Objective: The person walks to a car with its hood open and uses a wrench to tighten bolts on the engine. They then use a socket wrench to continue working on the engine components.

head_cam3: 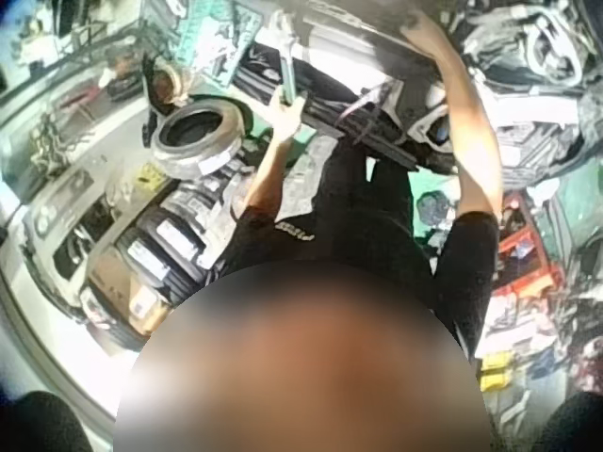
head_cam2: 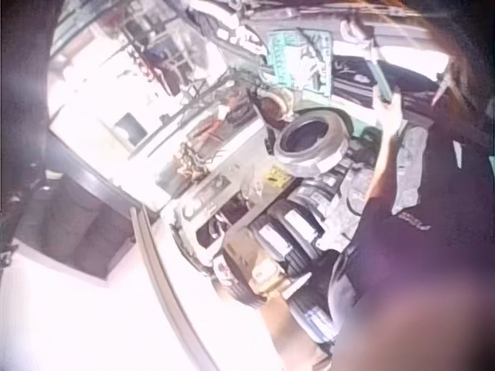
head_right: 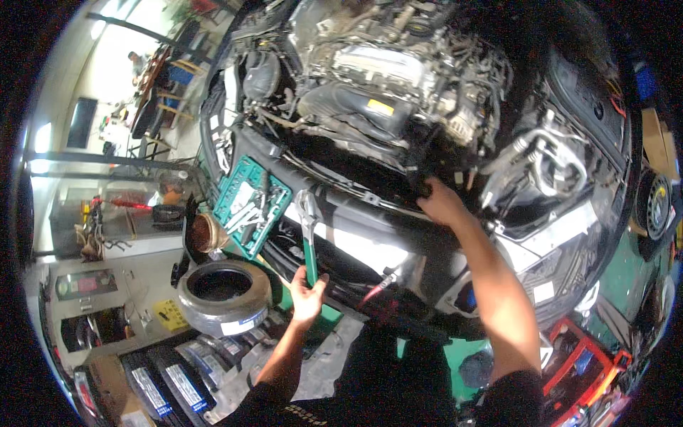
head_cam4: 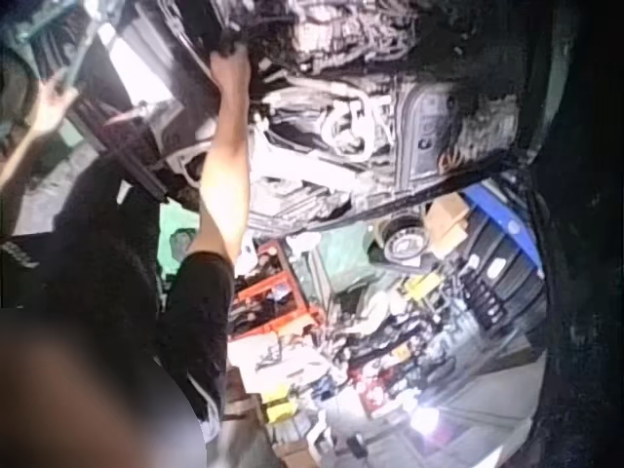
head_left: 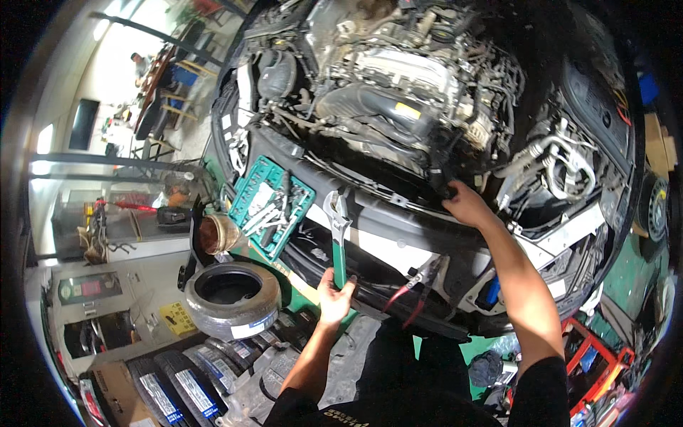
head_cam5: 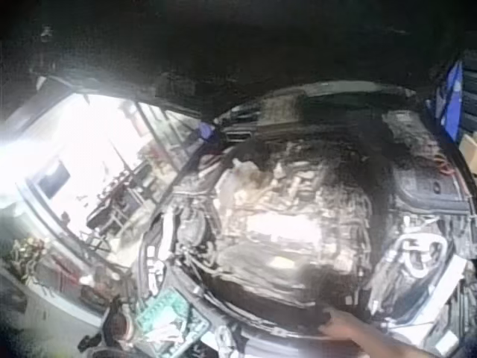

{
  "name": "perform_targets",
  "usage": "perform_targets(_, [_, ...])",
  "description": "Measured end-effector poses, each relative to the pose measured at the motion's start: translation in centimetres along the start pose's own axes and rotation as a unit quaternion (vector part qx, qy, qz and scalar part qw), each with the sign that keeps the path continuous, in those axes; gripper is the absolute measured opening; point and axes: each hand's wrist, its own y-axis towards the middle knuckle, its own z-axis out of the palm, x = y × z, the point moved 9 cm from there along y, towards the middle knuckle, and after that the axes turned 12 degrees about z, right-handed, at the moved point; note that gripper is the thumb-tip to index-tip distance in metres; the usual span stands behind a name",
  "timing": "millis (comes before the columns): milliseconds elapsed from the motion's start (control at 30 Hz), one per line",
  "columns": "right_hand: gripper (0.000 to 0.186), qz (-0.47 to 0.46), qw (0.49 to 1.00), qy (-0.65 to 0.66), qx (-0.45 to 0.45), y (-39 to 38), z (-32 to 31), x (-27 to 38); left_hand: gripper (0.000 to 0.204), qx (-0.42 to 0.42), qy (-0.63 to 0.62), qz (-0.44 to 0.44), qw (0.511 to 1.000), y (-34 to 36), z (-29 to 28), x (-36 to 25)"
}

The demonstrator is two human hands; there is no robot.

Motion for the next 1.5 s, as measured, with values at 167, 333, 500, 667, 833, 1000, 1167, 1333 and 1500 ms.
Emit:
perform_targets(167, [0.033,-0.141,0.949,0.143,-0.242,-11.2,-5.4,-1.2,0.025,-0.1,-0.035,-0.089,0.99,1.4,-4.6,-3.3])
perform_targets(333, [0.017,-0.113,0.935,0.201,-0.269,-20.2,-4.6,-5.2,0.052,-0.17,0.013,-0.111,0.979,8.4,-11.0,-5.0])
perform_targets(500, [0.011,-0.078,0.93,0.212,-0.291,-25.1,-1.7,-6.4,0.05,-0.21,-0.056,-0.103,0.971,15.7,-15.8,-6.2])
perform_targets(667, [0.013,-0.135,0.938,0.135,-0.288,-27.5,3.3,-2.4,0.016,-0.223,-0.167,-0.098,0.955,18.4,-19.1,-6.1])
perform_targets(833, [0.016,-0.167,0.959,0.105,-0.204,-27.8,7.1,3.8,0.01,-0.339,-0.233,-0.046,0.91,11.7,-24.8,-0.1])
perform_targets(1000, [0.015,-0.175,0.976,0.086,-0.094,-28.1,9.4,8.3,0.025,-0.404,0.063,-0.234,0.882,-5.0,-27.4,13.0])
perform_targets(1167, [0.014,-0.2,0.98,0.005,-0.02,-29.3,12.7,10.0,0.025,-0.187,-0.084,-0.536,0.819,-20.1,-18.7,29.1])
perform_targets(1333, [0.013,-0.172,0.98,-0.088,0.055,-31.6,17.5,10.6,0.026,-0.261,-0.309,-0.624,0.669,-24.0,-11.3,43.0])
perform_targets(1500, [0.014,-0.079,0.987,-0.103,0.095,-31.7,21.0,10.1,0.048,-0.2,-0.263,-0.582,0.743,-20.6,-14.7,56.9])
